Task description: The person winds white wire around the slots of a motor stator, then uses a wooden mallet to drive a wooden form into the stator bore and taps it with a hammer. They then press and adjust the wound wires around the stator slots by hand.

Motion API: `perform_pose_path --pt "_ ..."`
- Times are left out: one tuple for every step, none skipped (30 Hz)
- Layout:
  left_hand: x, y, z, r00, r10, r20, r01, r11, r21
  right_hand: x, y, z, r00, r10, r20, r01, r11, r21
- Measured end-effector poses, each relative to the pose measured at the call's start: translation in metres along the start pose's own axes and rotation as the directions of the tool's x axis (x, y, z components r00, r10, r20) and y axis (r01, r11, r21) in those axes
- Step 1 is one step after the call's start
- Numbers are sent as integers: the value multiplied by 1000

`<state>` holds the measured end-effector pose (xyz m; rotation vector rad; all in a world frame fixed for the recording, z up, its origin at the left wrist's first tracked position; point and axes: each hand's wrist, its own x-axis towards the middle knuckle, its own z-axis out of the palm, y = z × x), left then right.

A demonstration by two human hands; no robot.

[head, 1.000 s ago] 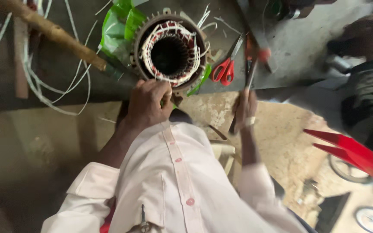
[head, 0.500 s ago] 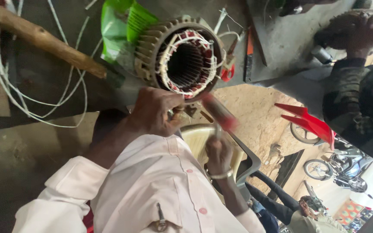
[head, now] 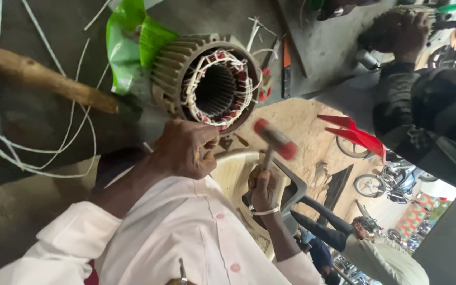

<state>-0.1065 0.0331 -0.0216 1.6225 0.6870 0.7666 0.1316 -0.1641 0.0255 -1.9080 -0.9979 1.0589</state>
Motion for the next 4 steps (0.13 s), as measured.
perform_pose_path --pt "-3 -2 1 1000 -9 -20 9 1000 -1 4 -3 -2 996 79 38 -71 980 -184" --pt "-6 -3 5 999 -23 -29 22 1000 -8 10 -6 -8 983 174 56 -142 921 -363" --pt "-8 -3 8 999 -22 -35 22 1000 -16 11 -13 -12 965 259 50 -195 826 -529" --pt "-6 -2 9 999 3 -40 -3 1000 4 15 -24 -17 929 370 30 -314 827 -467"
